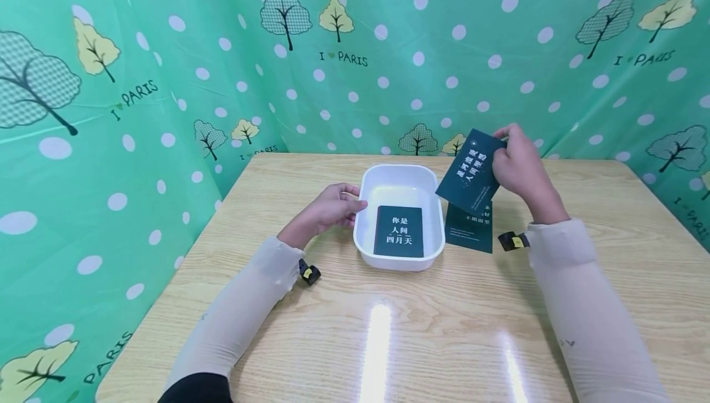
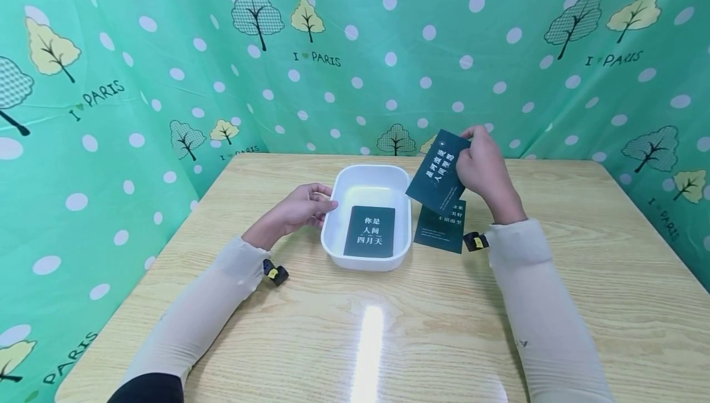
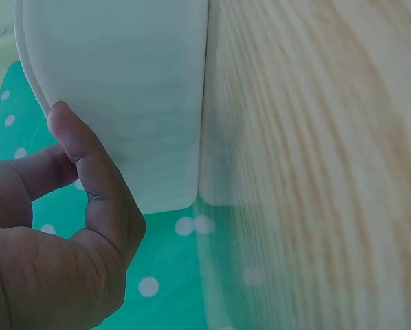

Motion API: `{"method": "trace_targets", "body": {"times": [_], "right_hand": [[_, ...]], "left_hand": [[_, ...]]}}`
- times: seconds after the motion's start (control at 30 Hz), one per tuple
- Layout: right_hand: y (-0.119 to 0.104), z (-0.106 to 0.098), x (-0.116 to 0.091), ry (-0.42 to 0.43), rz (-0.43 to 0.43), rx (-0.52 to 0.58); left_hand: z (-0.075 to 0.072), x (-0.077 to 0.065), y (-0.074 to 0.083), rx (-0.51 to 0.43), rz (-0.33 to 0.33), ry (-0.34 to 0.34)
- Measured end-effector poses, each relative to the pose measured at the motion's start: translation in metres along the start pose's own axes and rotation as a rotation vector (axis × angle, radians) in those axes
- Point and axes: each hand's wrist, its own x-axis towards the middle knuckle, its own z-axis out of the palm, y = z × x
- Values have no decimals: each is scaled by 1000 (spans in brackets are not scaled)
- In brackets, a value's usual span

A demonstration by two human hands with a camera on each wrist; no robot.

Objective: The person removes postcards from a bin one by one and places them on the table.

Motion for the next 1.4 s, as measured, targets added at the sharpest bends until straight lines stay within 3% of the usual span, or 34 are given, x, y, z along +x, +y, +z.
{"method": "trace_targets", "body": {"times": [0.33,0.47,1.03,1.17,1.4], "right_hand": [[26,0,7,-86,125,-11],[35,1,9,-122,135,-25],[49,19,9,-524,77,-123],[51,23,9,-572,38,-209],[50,30,8,-582,11,-334]], "left_hand": [[1,-1,2,1,-3,-4],[0,-1,2,5,-4,-4],[-1,2,-1,4,3,-6],[0,2,-1,5,0,-2],[-1,1,-1,12,18,-7]]}}
